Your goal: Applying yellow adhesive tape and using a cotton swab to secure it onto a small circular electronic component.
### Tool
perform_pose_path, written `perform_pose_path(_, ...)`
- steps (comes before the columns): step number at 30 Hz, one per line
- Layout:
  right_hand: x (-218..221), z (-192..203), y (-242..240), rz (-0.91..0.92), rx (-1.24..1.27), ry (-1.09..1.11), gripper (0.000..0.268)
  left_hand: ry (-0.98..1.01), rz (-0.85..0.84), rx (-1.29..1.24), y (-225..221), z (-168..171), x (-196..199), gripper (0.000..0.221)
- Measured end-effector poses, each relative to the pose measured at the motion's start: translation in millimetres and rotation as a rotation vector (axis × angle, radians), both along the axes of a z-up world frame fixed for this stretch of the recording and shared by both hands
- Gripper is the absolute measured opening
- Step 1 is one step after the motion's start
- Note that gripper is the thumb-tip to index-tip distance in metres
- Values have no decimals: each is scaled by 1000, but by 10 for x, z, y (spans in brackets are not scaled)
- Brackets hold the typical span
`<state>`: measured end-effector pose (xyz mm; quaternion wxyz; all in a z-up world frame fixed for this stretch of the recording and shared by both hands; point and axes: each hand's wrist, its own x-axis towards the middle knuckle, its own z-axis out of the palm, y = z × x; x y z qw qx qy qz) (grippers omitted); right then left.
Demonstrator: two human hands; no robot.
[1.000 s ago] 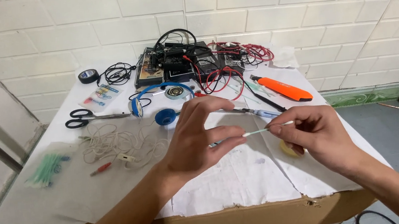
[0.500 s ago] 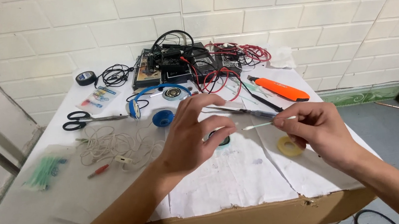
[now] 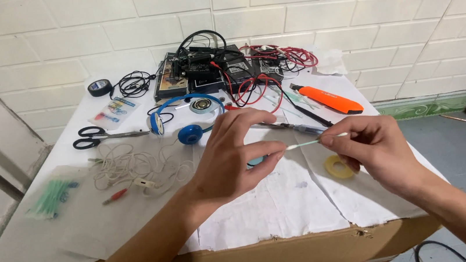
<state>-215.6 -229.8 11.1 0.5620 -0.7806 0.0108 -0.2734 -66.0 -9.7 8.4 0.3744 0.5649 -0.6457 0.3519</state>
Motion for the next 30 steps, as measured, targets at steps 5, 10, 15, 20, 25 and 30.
perform_pose_path(5,-3,217,155,-137,23,187,18,163,67,149,31,94,-8,45)
perform_pose_path(10,131,168,146,-114,164,225,19,460,25,208,-30,146,37,49)
perform_pose_path(15,222,372,-47,-162,17,131,10,485,157,421,197,335,231,131)
perform_pose_path(20,361,288,-174,-338,-287,324,11,238,345,527,144,-93,306,71)
perform_pose_path(25,650,-64,-225,-254,-453,147,15,324,379,560,103,-83,200,50)
perform_pose_path(30,1147,70,-338,-360,-413,226,22,415,162,649,125,77,96,52)
